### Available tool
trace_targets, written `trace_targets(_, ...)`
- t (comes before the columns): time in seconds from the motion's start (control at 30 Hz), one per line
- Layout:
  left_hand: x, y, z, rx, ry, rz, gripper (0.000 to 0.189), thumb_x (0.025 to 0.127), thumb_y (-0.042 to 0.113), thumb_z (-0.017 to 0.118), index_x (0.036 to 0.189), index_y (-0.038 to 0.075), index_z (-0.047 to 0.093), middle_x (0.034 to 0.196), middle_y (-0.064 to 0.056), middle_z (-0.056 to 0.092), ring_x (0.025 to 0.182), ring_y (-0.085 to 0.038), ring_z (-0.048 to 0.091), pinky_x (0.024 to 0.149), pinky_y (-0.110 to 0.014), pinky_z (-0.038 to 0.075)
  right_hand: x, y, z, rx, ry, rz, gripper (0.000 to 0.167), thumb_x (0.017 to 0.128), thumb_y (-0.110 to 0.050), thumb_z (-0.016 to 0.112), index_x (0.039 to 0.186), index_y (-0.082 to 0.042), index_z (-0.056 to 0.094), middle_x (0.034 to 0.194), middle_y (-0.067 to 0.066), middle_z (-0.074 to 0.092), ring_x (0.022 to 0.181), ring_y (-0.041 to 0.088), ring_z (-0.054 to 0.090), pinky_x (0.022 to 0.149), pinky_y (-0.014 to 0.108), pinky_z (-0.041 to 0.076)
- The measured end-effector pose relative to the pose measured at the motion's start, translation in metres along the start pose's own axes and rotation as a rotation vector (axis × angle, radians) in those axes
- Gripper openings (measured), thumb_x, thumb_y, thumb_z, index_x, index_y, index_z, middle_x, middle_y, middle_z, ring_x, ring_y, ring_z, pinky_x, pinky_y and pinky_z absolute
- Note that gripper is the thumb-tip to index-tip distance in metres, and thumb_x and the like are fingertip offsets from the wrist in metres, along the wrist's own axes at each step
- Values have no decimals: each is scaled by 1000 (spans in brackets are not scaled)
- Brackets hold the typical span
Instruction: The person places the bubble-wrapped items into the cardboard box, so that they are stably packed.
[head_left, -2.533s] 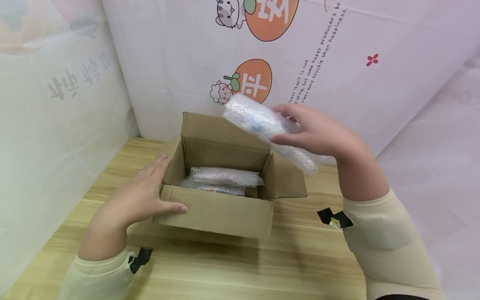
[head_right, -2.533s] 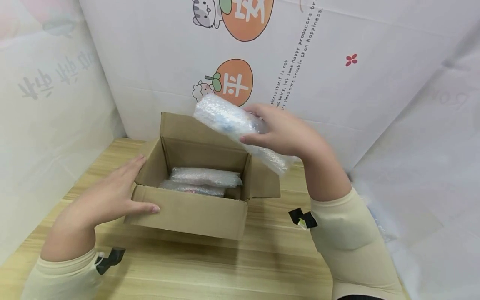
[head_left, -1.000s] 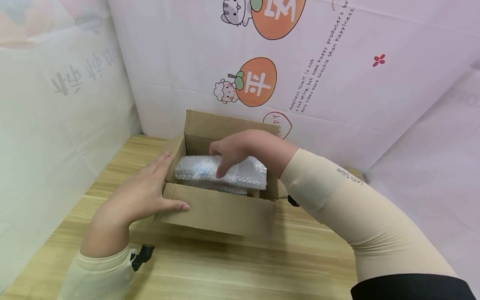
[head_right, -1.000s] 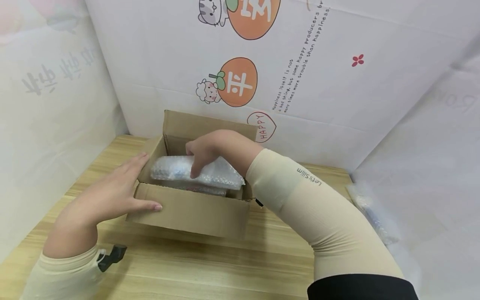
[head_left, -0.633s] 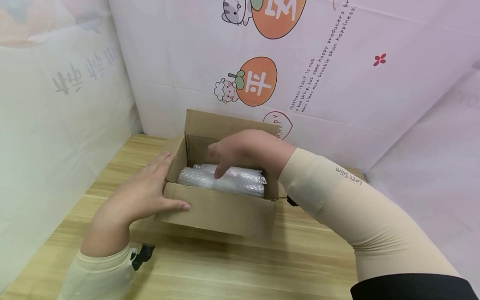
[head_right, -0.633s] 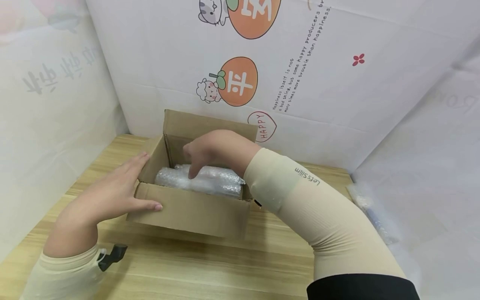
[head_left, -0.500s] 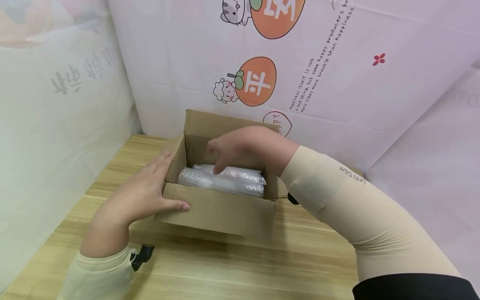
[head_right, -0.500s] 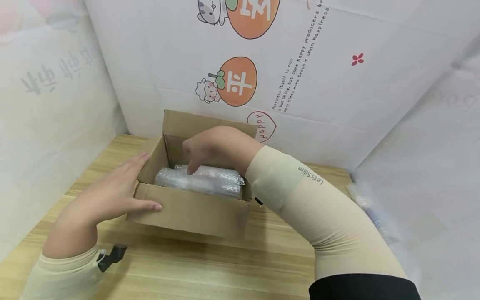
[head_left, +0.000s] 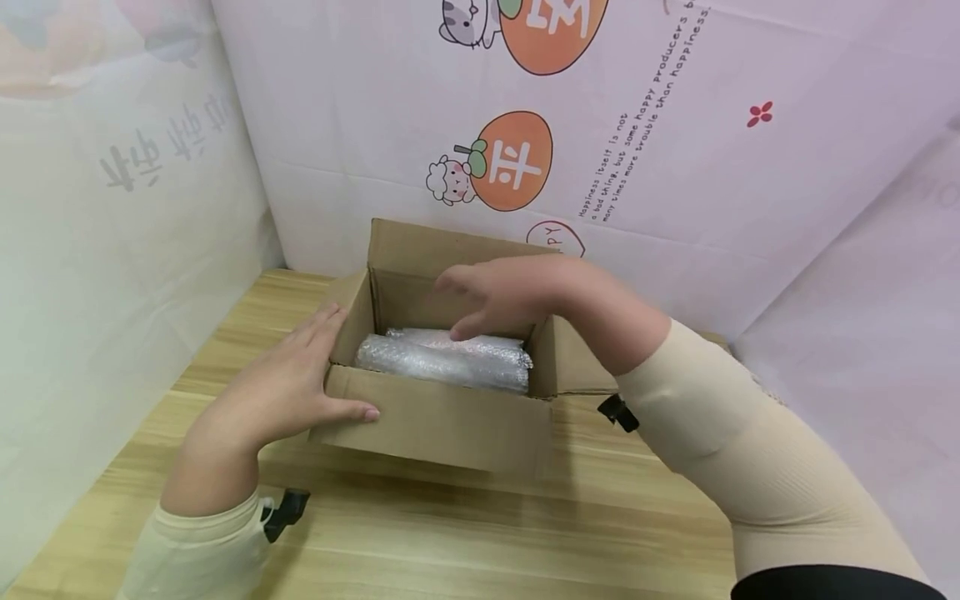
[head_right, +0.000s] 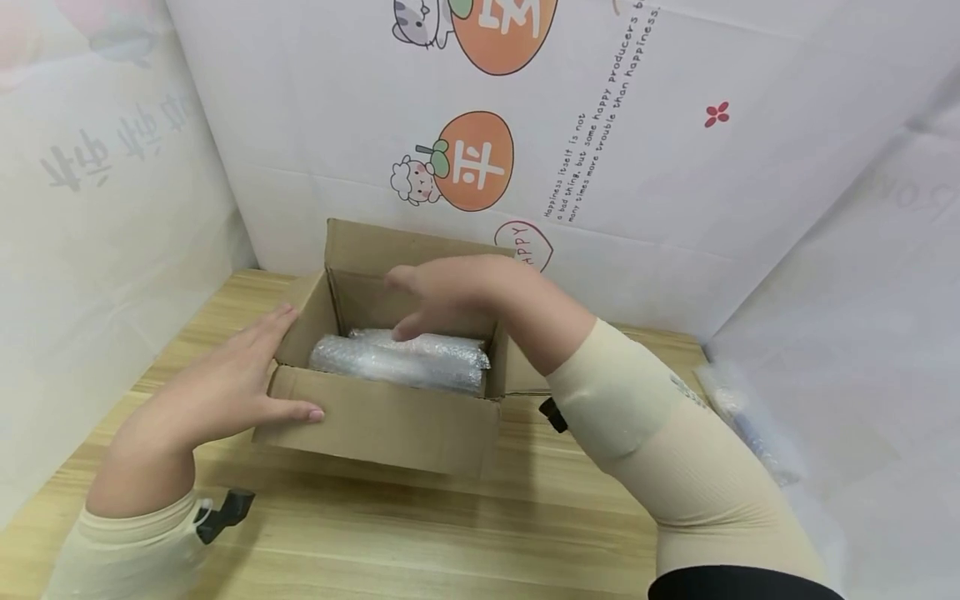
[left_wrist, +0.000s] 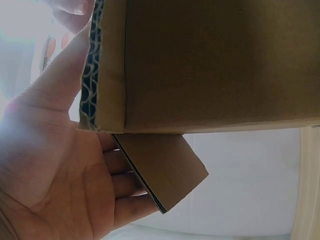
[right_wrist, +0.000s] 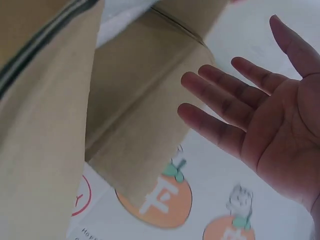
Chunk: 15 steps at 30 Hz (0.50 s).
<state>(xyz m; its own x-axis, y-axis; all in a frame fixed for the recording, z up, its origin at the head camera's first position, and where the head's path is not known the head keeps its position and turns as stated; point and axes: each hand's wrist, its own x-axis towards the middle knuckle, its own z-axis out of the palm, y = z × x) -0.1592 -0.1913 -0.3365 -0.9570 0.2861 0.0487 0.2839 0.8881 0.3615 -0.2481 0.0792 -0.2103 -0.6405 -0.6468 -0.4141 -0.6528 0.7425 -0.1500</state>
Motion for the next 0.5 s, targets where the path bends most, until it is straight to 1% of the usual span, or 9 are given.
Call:
trace_targets(0.1, 0, 0, -1, -2, -1, 1, 135, 65, 84, 64, 158, 7, 5, 165, -14, 4, 149, -43, 15, 117, -63, 20, -18, 12, 0, 85, 78, -18, 74, 93, -53, 59, 154, -25, 28, 156, -4, 36, 137, 18, 45, 115, 39, 36)
trace_targets(0.17, 0, 1, -1, -3, -3, 0, 135, 65, 84, 64, 158, 7, 5, 165, -15, 5, 148, -44, 16, 117, -62, 20, -30, 20, 2, 145, 125, -24, 73, 92, -55, 60, 153, -27, 29, 155, -7, 36, 138, 19, 44, 115, 40, 37)
trace_targets(0.33, -1, 2, -2, -5, -8, -6, 135, 65, 84, 64, 159, 8, 4, 165, -14, 5, 149, -43, 15, 117, -62, 20, -56, 39, 11, 264, 270, -7, 72, 89, -60, 60, 150, -35, 31, 152, -18, 36, 140, 12, 40, 113, 41, 39)
trace_targets(0.4, -1, 2, -2, -4, -7, -5, 135, 65, 84, 64, 159, 8, 4, 165, -14, 5, 149, -43, 15, 117, -63, 20, -64, 47, 16, 291, 329, -5, 72, 89, -61, 60, 150, -36, 31, 152, -18, 36, 139, 11, 40, 112, 42, 40)
trace_targets(0.5, -2, 2, -2, -4, -7, -6, 135, 65, 84, 64, 159, 8, 4, 165, -13, 4, 149, -44, 15, 117, -63, 20, -74, 58, 24, 337, 400, -15, 70, 91, -58, 60, 150, -36, 31, 151, -13, 39, 137, 16, 44, 111, 46, 40)
